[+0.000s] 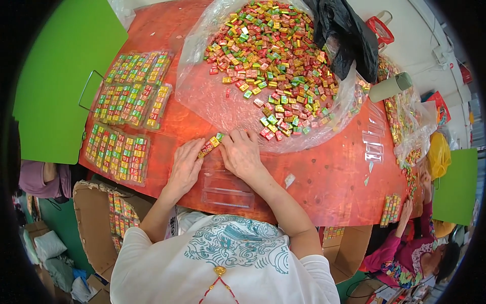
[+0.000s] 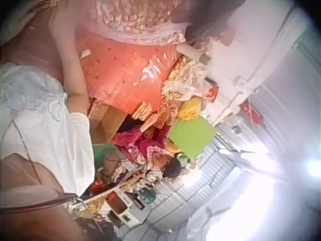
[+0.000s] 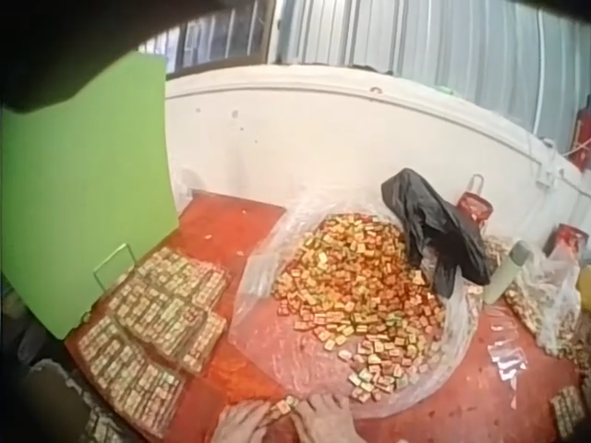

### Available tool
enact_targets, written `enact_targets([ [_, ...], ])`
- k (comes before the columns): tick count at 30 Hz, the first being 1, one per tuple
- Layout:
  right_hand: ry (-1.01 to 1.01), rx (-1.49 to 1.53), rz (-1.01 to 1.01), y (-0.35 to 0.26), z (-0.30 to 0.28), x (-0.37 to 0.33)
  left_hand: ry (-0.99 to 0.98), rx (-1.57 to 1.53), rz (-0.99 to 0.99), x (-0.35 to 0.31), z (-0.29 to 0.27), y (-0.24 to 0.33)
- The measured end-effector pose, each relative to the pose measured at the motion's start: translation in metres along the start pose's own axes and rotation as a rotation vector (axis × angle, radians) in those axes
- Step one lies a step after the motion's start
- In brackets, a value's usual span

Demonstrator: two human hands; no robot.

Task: Sorting and placing small colorful square blocks into plastic packaging trays at a factory workstation.

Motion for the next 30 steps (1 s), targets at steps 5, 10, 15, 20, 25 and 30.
enact_targets([
  [5,0.037,0.011,0.040,0.001,-0.001,0.005,0.031,-0.114,-0.011,-0.003,-0.002,-0.005],
  [10,0.050,0.031,-0.038,-0.013,0.003,0.004,0.079,-0.293,-0.102,-0.011,-0.005,-0.024],
  [15,0.071,0.091,0.051,0.005,0.005,0.003,0.113,-0.517,-0.184,-0.011,-0.007,-0.032],
  [20,0.018,0.017,0.069,0.005,0.015,0.006,0.110,-0.505,-0.183,-0.010,-0.008,-0.031],
  [25,0.114,0.057,0.056,0.007,0.003,0.008,0.124,-0.541,-0.199,-0.007,-0.013,-0.036],
  [30,0.090,0.066,0.092,0.026,-0.015,0.004,-0.111,0.098,-0.235,0.013,-0.014,-0.023],
])
Point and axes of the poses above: each hand's wrist, its own x-axis towards the middle knuckle, its own z-axis out of the palm, y = z × x, the point moved 10 cm from there along x, towards the middle knuckle, and after that the axes turned 10 degrees about -x, right-handed, at the moved point
